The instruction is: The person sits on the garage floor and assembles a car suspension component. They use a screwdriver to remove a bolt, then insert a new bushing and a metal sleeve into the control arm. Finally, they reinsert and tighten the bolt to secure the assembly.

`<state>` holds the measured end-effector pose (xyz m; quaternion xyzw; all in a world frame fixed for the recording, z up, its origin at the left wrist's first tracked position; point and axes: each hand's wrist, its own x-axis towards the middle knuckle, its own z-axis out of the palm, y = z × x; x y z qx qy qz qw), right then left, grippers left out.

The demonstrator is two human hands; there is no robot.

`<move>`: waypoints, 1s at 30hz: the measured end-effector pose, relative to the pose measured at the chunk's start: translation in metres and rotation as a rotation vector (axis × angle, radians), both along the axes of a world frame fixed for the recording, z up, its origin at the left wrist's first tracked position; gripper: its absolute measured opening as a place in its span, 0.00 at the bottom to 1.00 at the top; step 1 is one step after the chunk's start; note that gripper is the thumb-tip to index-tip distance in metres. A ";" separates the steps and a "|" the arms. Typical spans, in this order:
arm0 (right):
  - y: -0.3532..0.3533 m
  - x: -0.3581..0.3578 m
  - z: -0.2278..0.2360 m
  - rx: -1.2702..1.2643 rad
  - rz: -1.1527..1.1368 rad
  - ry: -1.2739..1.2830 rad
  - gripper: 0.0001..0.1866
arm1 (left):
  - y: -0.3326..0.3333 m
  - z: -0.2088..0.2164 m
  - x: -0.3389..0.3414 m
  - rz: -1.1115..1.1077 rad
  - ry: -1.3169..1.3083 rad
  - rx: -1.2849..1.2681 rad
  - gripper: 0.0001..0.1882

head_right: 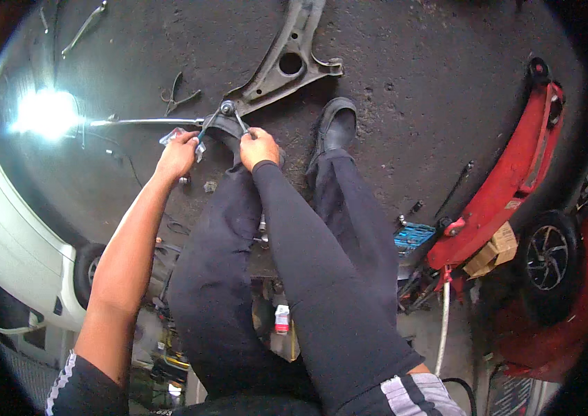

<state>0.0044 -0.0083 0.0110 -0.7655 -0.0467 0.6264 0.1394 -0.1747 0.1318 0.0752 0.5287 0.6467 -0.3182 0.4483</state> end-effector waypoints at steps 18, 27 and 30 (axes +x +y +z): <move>0.016 0.004 0.024 0.030 0.139 -0.152 0.23 | 0.017 -0.011 -0.015 -0.065 -0.027 -0.009 0.24; 0.046 0.016 0.041 -0.004 0.329 -0.160 0.17 | 0.038 0.006 0.007 0.046 0.127 -0.157 0.24; 0.054 0.015 0.038 -0.019 0.383 -0.150 0.17 | 0.039 0.010 0.004 0.034 0.098 -0.150 0.25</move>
